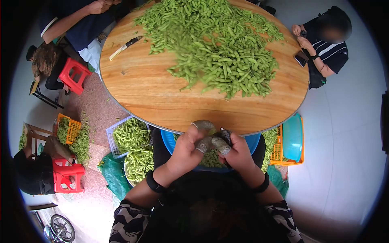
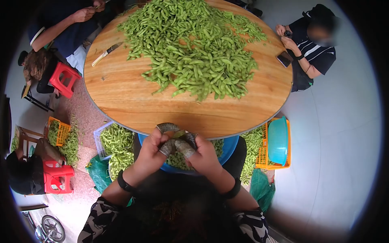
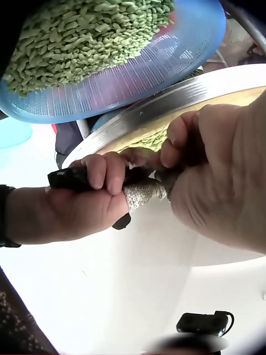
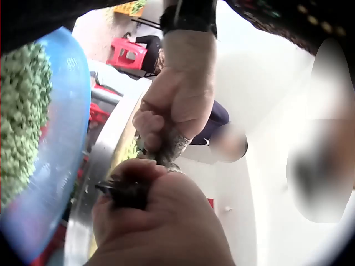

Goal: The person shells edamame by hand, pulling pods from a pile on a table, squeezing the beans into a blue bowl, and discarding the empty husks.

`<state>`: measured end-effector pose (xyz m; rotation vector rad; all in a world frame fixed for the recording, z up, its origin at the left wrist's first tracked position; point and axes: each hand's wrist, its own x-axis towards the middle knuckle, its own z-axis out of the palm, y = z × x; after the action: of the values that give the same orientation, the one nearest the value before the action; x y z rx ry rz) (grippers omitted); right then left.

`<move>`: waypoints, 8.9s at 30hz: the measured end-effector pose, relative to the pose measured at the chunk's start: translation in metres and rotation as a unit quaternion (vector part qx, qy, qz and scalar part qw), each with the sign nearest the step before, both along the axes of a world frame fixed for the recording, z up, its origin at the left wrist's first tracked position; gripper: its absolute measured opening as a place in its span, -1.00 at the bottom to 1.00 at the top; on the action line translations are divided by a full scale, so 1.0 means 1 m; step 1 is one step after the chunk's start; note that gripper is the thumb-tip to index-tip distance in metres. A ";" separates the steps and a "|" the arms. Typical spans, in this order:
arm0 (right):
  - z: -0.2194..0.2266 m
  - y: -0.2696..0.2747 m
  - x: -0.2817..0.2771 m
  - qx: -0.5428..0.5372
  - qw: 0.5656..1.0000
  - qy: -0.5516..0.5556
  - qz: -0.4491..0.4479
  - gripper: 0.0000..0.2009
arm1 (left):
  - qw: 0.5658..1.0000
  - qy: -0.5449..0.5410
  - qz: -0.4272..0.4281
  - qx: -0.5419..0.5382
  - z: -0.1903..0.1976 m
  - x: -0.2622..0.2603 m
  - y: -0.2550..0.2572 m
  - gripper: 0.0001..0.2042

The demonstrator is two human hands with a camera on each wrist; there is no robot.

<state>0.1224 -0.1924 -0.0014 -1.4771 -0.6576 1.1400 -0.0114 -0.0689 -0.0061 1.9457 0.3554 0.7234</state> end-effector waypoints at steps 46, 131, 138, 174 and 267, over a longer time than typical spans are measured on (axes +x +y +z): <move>0.005 0.117 0.070 -0.005 0.741 -0.671 0.038 -0.76 | 0.938 0.107 0.150 0.292 0.005 -0.017 0.039 -0.73; 0.001 -0.143 0.079 -0.129 0.929 -0.257 -0.234 -0.84 | 0.975 -0.006 -0.037 -0.220 -0.017 -0.005 -0.005 -0.79; -0.010 -0.132 0.051 -0.174 0.868 -0.436 -0.165 -0.66 | 0.932 0.005 -0.096 -0.349 -0.010 -0.004 -0.005 -0.81; 0.026 -0.023 0.001 0.029 0.986 -0.124 0.106 -0.44 | 0.949 0.003 -0.085 -0.303 -0.008 -0.011 -0.005 -0.78; 0.036 0.138 0.105 -0.036 0.741 -0.667 -0.067 -0.74 | 0.929 0.118 0.344 0.076 0.002 -0.108 0.066 -0.91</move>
<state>0.2279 -0.0541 0.0343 -2.2585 -1.4117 -0.2374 -0.1195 -0.0026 -0.0045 2.0610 1.2011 0.9759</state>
